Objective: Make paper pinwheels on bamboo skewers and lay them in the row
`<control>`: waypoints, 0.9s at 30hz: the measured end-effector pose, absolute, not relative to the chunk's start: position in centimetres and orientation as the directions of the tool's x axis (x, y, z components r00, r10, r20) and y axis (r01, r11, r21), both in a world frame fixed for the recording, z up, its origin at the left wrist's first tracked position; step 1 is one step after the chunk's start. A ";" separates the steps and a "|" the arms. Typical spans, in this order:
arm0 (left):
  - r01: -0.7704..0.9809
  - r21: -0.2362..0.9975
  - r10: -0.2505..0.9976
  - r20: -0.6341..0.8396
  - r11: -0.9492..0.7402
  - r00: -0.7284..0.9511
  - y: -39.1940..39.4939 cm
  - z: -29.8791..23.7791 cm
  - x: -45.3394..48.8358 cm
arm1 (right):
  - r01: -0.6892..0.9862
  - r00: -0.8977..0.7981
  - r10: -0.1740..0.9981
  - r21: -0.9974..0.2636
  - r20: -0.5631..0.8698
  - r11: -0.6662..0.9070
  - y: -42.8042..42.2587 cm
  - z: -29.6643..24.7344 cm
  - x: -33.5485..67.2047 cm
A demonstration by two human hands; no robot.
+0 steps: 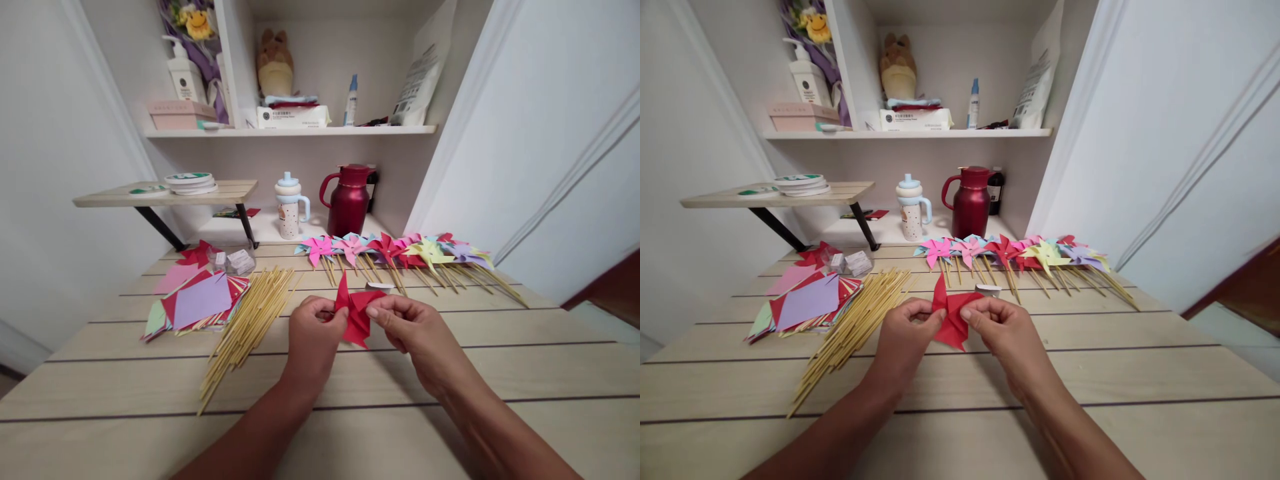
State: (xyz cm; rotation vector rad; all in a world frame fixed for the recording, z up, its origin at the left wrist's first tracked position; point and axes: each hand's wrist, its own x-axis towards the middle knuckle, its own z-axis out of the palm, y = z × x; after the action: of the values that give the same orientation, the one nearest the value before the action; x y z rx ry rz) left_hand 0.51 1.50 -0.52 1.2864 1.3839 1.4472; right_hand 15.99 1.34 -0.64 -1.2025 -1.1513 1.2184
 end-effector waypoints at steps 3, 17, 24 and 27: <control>0.082 0.993 0.970 0.106 -0.090 -0.217 1.5 -0.4 0.5 | -0.071 0.032 0.999 -0.997 -0.004 -0.002 1.3 -0.4 16.2; 0.057 0.994 0.986 0.097 -0.090 -0.134 1.0 -0.3 0.8 | -0.052 0.006 0.999 -0.998 0.033 0.033 1.1 -0.2 16.3; -0.104 0.992 0.997 -0.074 0.072 -0.020 0.7 0.0 0.9 | -0.023 0.094 0.990 -0.994 0.101 0.103 1.0 0.0 16.1; -0.134 0.988 0.997 -0.078 0.077 -0.003 0.5 0.0 1.0 | 0.013 0.095 0.988 -0.992 0.126 0.125 0.9 -0.1 16.2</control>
State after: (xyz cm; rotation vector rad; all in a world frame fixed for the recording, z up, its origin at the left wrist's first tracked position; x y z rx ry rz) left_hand 0.97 0.51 0.01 1.0499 1.1514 1.2181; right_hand 16.18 0.92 -0.11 -1.1654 -1.2011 1.0435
